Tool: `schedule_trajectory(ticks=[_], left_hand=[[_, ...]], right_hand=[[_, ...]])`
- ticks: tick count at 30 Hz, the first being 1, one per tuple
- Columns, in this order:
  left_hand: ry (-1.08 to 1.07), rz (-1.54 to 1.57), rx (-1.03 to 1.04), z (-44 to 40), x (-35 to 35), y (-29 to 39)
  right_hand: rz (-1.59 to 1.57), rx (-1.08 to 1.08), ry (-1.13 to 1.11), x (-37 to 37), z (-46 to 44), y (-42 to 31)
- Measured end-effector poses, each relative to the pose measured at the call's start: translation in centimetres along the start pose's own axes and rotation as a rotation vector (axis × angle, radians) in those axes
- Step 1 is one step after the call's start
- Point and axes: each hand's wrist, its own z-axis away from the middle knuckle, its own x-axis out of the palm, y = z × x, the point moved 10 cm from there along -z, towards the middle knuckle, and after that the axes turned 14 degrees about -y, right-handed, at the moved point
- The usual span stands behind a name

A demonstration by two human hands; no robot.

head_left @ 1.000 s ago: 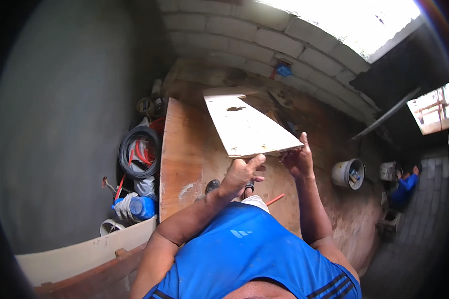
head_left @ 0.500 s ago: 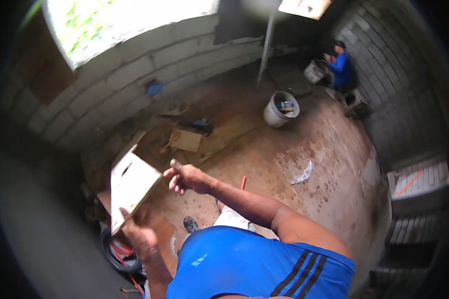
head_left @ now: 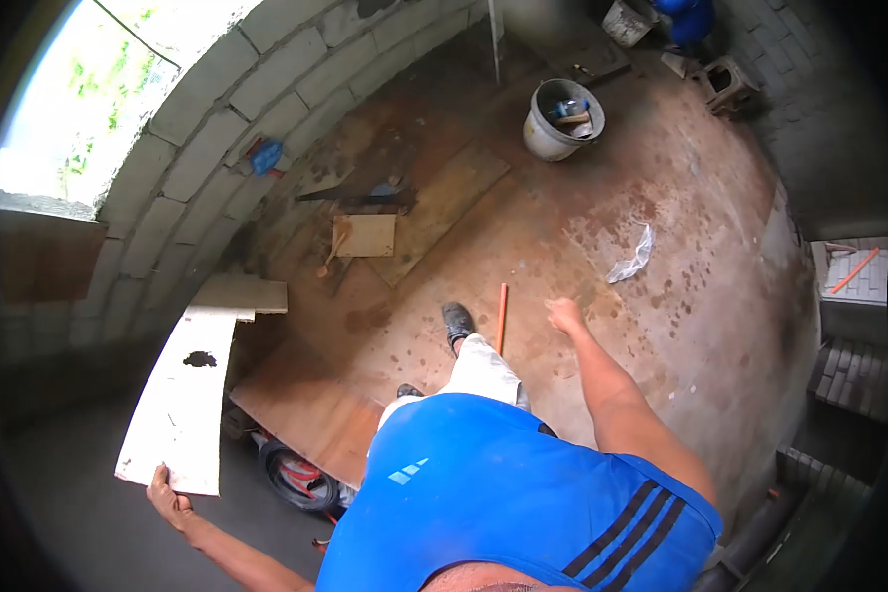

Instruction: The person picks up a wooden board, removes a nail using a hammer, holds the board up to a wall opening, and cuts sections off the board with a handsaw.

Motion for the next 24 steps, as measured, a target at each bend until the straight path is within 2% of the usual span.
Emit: schedule_trajectory(ticks=[1, 2, 3, 4, 5, 6, 7, 8, 9, 10, 11, 12, 13, 15, 17, 18, 20, 22, 24], left_hand=[[0.021, -0.120, -0.068, 0.5, 0.7, 1.5], [0.027, -0.129, -0.061, -0.7, 0.1, 1.9], [0.036, -0.158, -0.031, -2.4, -1.5, 1.6], [0.041, -0.197, -0.007, -4.7, -2.6, 2.7], [0.032, -0.244, 0.022, -6.5, -3.2, 4.6], [0.016, -0.237, 0.109, -7.0, -2.0, 7.5], [-0.073, -0.255, 0.259, -8.5, -1.6, 10.8], [-0.148, -0.380, 0.353, -6.3, 3.1, 16.0], [-0.164, -0.646, 0.307, -6.7, 4.0, 19.3], [-0.156, -0.818, 0.350, -3.4, 8.8, 23.5], [-0.332, -0.676, 0.475, -3.4, 10.7, 25.2], [-0.456, -0.603, 0.468, -4.0, 11.8, 25.9], [-0.504, -0.647, 0.544, -2.7, 13.6, 27.6], [-0.577, -0.642, 0.664, -2.5, 14.6, 29.9], [-0.709, -0.636, 0.503, -6.3, 12.5, 28.2], [-0.726, -0.621, 0.518, -7.3, 12.0, 27.9], [-0.785, -0.580, 0.559, -8.9, 11.3, 26.4], [-0.784, -0.555, 0.531, -9.9, 10.3, 25.0], [-0.739, -0.472, 0.540, -7.9, 10.8, 24.9]], right_hand=[[-0.275, 0.210, -0.125, 2.3, 1.1, 5.0], [-0.195, 0.218, -0.145, 7.2, -0.4, 9.6], [-0.115, 0.226, -0.163, 8.5, 0.4, 11.1], [-0.320, 0.351, -0.180, 10.1, 1.3, 13.3], [-0.523, 0.478, -0.193, 7.6, 5.8, 12.4], [-0.530, 0.472, -0.196, 6.8, 7.5, 11.4], [-0.748, 0.452, -0.132, 6.3, 9.1, 10.5], [-0.961, 0.430, -0.065, 6.3, 10.1, 9.4], [-0.961, 0.428, -0.063, 6.6, 10.6, 8.0], [-1.067, 0.407, 0.002, 6.8, 11.1, 6.8], [-1.176, 0.388, 0.078, 7.2, 11.7, 5.9], [-1.249, 0.363, 0.054, 8.3, 12.1, 4.5], [-1.324, 0.339, 0.043, 9.3, 12.7, 3.0], [-1.364, 0.359, -0.039, 10.6, 13.7, -0.8], [-1.402, 0.369, -0.067, 11.0, 14.8, -5.0], [-1.408, 0.376, -0.040, 10.6, 14.9, -6.3], [-1.248, 0.279, -0.155, 10.1, 14.1, -10.0], [-0.913, -0.012, -0.080, 6.6, 12.0, -15.0], [-0.754, -0.218, -0.142, 4.8, 10.6, -21.4]])
